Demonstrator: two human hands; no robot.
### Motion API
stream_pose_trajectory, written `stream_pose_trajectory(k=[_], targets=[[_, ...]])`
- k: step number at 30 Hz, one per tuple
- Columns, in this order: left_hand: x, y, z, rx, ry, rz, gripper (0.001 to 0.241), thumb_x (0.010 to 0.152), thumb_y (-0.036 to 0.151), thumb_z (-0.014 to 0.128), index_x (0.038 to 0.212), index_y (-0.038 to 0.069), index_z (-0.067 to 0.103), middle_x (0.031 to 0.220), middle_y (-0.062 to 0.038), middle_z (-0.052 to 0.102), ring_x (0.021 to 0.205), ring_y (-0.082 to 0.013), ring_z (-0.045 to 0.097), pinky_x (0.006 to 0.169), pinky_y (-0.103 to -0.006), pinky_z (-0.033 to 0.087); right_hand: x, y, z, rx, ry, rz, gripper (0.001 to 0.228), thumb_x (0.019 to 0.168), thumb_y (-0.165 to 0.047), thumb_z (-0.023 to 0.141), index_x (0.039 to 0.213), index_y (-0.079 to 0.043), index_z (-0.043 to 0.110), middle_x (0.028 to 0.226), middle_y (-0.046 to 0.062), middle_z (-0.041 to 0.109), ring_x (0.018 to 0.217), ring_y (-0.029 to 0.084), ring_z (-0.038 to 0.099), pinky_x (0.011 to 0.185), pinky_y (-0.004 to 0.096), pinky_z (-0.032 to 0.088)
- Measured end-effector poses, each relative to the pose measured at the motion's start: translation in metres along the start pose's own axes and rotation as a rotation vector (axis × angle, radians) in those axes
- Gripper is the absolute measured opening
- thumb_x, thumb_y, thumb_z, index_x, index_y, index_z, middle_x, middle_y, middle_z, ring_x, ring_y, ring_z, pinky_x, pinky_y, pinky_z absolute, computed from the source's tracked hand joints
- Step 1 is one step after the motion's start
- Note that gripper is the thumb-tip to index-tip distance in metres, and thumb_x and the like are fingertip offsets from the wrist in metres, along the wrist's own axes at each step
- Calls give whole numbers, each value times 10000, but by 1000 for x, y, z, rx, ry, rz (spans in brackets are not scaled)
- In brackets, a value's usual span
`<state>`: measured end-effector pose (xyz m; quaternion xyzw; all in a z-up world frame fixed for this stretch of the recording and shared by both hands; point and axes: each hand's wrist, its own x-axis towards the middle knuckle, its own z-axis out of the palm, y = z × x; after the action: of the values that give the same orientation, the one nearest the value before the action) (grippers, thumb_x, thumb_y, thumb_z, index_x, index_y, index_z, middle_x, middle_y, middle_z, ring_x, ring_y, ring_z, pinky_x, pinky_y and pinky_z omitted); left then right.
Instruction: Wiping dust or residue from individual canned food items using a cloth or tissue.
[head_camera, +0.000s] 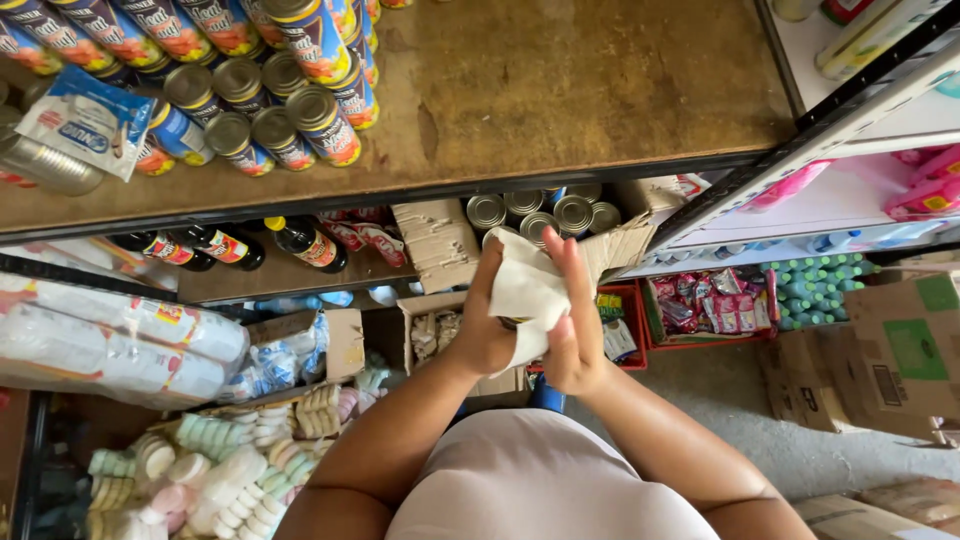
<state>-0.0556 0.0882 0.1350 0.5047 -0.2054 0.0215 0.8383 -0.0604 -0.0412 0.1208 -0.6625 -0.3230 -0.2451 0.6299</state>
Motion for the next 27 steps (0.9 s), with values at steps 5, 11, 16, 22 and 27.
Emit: stream_pose_trajectory(k=[5, 11, 16, 22, 27], targets=[[-1, 5, -47, 15, 149, 137, 731, 709, 221, 902, 1257, -4, 474, 1072, -159, 642, 889, -151, 648, 799, -267, 500, -20, 8, 35, -358, -202, -282, 704, 1025, -202, 408, 1566, 172, 156, 1623, 434, 142, 1522, 547, 180, 1224, 601, 235], [-21, 26, -51, 148, 135, 173, 1013, 806, 825, 595, 1363, 6, 386, 1104, -116, 564, 952, -142, 523, 848, -278, 434, 9, -14, 55, -80, -219, -64, 698, 1057, -177, 348, 1568, 170, 24, 1617, 440, 158, 1516, 552, 169, 1221, 657, 179], [-33, 33, -49, 70, 142, 182, 707, 993, 610, 373, 1328, -12, 411, 1056, -92, 535, 925, -116, 477, 848, -261, 388, 17, -24, 73, -72, -189, 10, 694, 1050, -248, 293, 1581, 151, 94, 1609, 386, 282, 1510, 502, 289, 1203, 592, 294], [-42, 39, -67, 142, 227, 165, 505, 1015, 442, 472, 1247, -7, 452, 1046, -98, 536, 1035, -140, 463, 982, -250, 327, -13, -14, 93, -493, -218, -219, 782, 1042, -247, 487, 1574, 157, 80, 1594, 481, 116, 1498, 611, 176, 1200, 632, 281], [-44, 35, -49, 46, 197, 141, 769, 934, 653, 560, 1360, 43, 362, 1156, -52, 450, 1037, -123, 416, 928, -284, 320, -14, -14, 89, -239, -96, -48, 841, 988, -134, 558, 1606, 99, 37, 1630, 409, 179, 1505, 534, 242, 1202, 601, 288]])
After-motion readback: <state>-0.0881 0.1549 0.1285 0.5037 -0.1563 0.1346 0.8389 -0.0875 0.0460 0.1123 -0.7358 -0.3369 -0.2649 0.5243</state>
